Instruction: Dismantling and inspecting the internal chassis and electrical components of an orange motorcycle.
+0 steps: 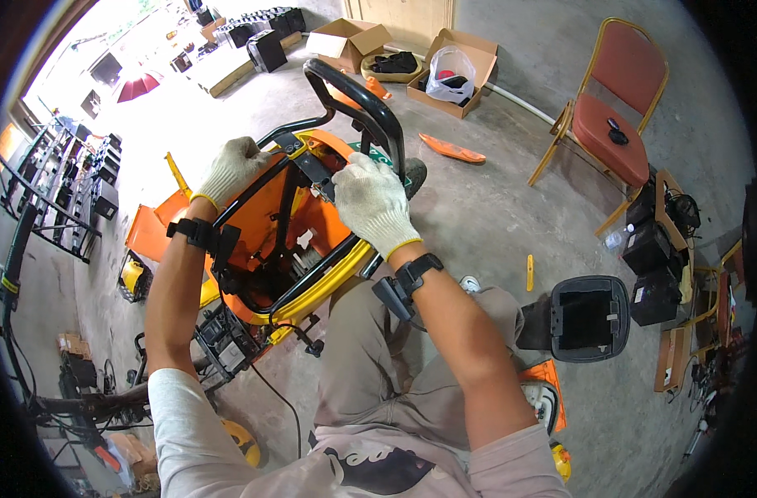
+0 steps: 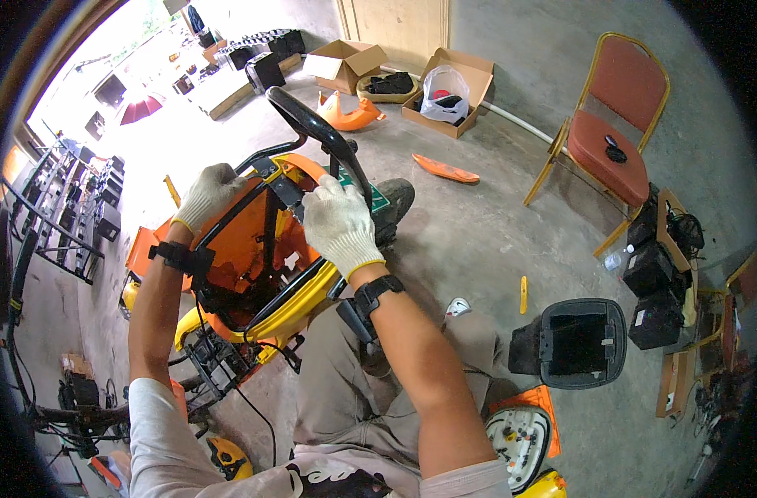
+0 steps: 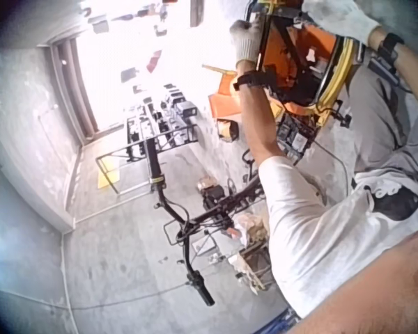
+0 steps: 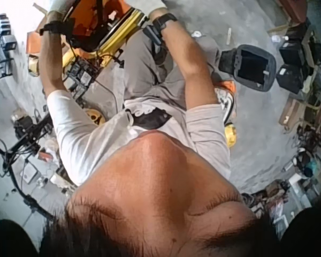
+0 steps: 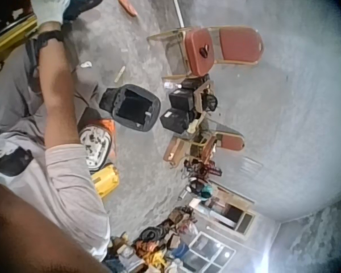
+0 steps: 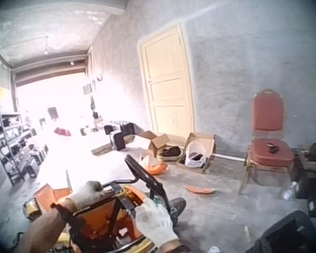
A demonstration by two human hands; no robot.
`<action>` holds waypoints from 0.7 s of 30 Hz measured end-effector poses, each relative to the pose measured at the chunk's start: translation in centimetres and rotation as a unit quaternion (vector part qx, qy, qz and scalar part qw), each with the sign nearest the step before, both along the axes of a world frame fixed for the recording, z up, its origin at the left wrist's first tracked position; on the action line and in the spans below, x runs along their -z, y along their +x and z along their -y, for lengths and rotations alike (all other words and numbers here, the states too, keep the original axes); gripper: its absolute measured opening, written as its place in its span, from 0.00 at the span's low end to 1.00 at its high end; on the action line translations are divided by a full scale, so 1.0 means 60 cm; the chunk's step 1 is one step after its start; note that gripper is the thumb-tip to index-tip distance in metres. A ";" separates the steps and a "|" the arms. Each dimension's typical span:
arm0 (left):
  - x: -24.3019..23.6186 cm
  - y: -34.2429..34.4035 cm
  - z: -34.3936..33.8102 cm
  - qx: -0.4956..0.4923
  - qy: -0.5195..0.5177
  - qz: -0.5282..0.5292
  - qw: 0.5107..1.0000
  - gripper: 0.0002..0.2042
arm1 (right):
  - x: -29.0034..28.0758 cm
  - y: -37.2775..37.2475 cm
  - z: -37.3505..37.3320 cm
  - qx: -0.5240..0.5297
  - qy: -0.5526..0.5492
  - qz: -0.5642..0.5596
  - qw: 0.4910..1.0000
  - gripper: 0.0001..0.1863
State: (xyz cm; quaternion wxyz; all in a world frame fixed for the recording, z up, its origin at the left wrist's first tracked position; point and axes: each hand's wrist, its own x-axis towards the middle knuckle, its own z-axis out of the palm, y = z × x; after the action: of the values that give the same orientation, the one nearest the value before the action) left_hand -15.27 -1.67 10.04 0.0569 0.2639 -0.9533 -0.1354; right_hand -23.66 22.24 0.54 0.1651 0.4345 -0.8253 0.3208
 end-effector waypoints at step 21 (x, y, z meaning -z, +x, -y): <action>0.056 0.012 -0.042 -0.018 0.354 -0.218 0.909 0.11 | 0.001 0.002 -0.001 0.017 0.006 0.026 1.000 0.08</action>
State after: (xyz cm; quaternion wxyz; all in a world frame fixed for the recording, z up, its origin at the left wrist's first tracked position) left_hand -14.57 0.86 6.70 0.1683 0.2474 -0.8018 -0.5173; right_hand -23.54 22.33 0.47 0.1463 0.4132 -0.8382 0.3245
